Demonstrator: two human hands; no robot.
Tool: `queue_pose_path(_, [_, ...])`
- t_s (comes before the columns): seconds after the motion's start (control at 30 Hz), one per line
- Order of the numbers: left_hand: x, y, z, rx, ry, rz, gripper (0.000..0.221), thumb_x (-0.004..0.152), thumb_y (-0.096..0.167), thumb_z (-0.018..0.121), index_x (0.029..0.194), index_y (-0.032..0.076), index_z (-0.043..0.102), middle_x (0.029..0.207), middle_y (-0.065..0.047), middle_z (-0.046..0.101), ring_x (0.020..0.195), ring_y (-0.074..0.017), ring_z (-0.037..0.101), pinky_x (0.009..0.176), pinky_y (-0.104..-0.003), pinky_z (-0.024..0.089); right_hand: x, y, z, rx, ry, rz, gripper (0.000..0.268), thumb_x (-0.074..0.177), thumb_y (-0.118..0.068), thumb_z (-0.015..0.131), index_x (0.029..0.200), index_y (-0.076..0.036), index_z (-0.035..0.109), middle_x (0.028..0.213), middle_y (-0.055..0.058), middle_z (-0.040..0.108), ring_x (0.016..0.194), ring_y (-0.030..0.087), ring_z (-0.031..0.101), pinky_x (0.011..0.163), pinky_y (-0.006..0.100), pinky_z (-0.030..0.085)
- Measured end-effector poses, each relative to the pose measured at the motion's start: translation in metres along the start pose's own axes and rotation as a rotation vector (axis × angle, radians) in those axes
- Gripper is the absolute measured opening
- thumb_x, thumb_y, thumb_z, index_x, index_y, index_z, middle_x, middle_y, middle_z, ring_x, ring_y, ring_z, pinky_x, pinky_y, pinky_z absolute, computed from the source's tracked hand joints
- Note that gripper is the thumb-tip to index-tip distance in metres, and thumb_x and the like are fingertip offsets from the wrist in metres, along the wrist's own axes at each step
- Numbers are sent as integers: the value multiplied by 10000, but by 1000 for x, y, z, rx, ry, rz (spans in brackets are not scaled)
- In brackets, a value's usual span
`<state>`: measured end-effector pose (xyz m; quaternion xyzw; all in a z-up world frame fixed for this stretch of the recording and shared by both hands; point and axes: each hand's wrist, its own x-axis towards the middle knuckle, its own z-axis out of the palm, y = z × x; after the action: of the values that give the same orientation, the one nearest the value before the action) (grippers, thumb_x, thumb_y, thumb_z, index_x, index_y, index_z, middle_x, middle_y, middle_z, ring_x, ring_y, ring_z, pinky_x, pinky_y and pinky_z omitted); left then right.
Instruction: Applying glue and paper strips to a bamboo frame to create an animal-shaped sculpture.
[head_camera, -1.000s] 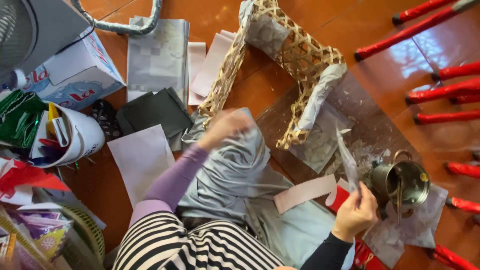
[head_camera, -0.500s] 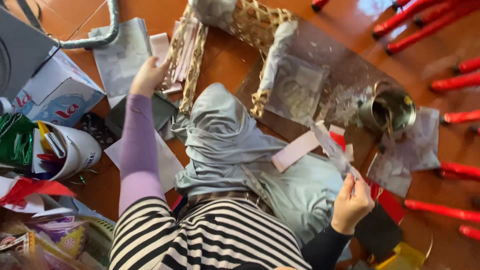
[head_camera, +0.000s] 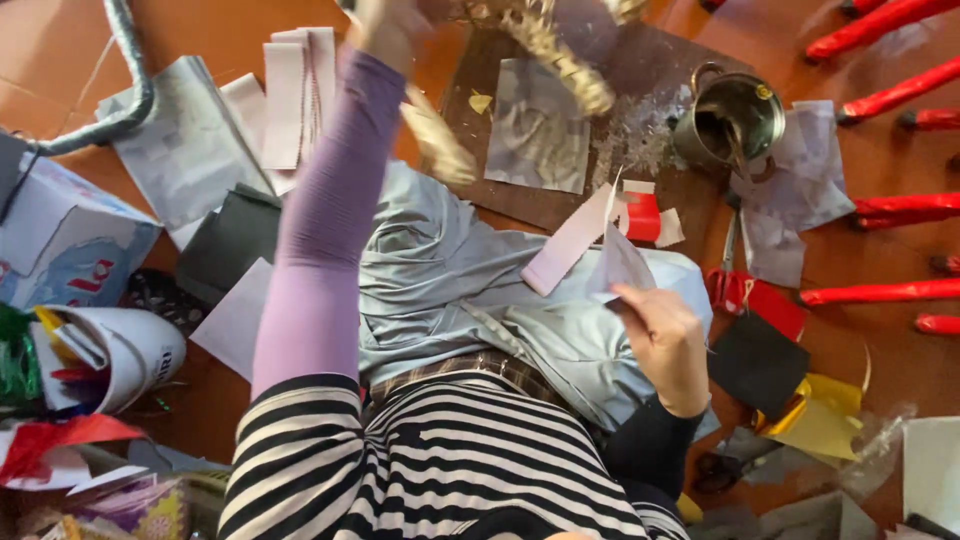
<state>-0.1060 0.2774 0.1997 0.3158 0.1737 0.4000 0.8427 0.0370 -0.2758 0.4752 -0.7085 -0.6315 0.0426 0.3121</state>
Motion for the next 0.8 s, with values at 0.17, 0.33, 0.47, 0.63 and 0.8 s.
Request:
queue_pose_path(0.17, [-181, -20, 240, 47, 76, -70, 201, 971, 132, 676, 1086, 0, 578, 943, -141, 734, 801, -267, 748, 724, -437, 660, 35, 3, -33, 324, -709, -216, 352, 786, -4, 718, 1132, -66, 746, 950, 89, 758, 882, 279, 712, 819, 370, 550])
queue_pose_path(0.33, [-249, -143, 238, 24, 98, -197, 814, 867, 140, 760, 1479, 126, 223, 1175, -112, 604, 994, -225, 683, 807, -408, 635, 128, 9, -30, 604, -1101, -386, 295, 846, -50, 732, 1139, -76, 755, 1005, 86, 745, 950, 279, 719, 855, 367, 564])
queue_pose_path(0.47, [-274, -180, 176, 227, -89, -474, 542, 1047, 320, 635, 1452, -26, 536, 1228, -115, 708, 1057, -204, 714, 906, -317, 604, 199, 38, 32, 557, -1125, -266, 240, 907, -75, 644, 1126, -43, 737, 1030, 112, 784, 891, 245, 777, 832, 335, 584])
queue_pose_path(0.63, [-261, -89, 130, -43, 51, -343, 534, 1083, 377, 517, 1409, -41, 575, 1192, -66, 722, 1057, -150, 697, 932, -291, 585, 272, 48, 149, 202, -897, -102, 214, 992, -190, 624, 1114, -37, 709, 910, 166, 726, 745, 272, 713, 686, 365, 541])
queue_pose_path(0.8, [-217, -26, 118, 401, 155, -315, 633, 1006, 237, 637, 1557, 53, 383, 1032, -80, 617, 846, -180, 542, 697, -378, 434, 316, 90, 258, -55, -688, -208, 242, 1043, -284, 609, 1043, -66, 714, 879, 201, 700, 804, 413, 684, 669, 477, 520])
